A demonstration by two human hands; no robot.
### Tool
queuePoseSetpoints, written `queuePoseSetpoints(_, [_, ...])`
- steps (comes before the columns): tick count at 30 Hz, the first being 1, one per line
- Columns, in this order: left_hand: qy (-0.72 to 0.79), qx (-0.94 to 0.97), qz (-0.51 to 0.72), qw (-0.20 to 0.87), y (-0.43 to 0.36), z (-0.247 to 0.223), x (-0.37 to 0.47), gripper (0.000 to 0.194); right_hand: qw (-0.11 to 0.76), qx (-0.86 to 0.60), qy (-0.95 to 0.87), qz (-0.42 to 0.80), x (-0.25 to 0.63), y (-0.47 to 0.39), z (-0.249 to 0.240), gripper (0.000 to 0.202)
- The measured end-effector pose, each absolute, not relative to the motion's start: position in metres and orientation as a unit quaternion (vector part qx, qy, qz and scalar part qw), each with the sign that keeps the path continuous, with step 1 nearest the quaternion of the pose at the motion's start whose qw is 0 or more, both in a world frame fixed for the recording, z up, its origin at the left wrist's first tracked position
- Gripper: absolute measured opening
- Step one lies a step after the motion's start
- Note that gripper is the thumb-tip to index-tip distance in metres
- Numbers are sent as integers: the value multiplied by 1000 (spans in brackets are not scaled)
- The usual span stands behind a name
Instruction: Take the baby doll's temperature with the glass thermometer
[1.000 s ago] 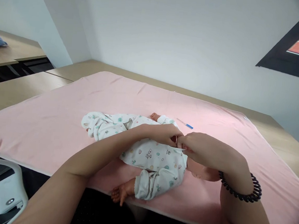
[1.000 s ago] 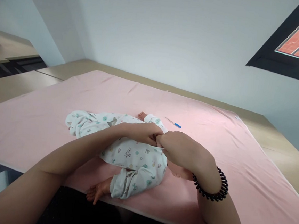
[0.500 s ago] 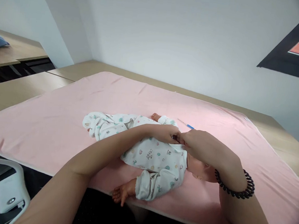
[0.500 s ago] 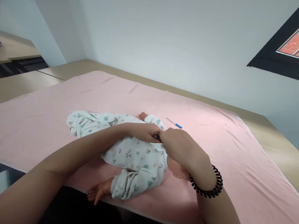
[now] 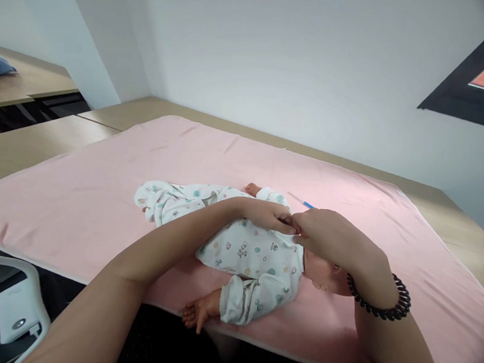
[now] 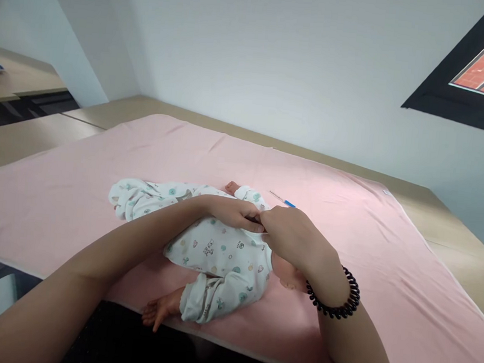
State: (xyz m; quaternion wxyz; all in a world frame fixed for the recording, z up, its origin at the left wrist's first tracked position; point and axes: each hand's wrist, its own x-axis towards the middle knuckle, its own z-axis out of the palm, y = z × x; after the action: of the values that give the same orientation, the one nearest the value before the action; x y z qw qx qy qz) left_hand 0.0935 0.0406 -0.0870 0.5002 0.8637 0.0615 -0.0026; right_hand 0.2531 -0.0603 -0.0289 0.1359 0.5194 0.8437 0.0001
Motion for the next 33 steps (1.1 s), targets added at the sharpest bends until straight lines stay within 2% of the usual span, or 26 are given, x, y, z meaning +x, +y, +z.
queuePoseSetpoints(8, [89,861,1,500,36,-85,95,14,134,528,838,10,260,-58,-25,31])
queuePoseSetpoints(14, [76,858,6,508,40,-93,97,14,124,527,840,-32,269,-53,-25,16])
queuePoseSetpoints(22, [53,847,26,528,42,-92,97,10,100,530,841,-44,273,-55,-25,12])
queuePoseSetpoints(33, [56,842,-8,537,45,-93,95,20,113,494,862,32,269,-56,-27,21])
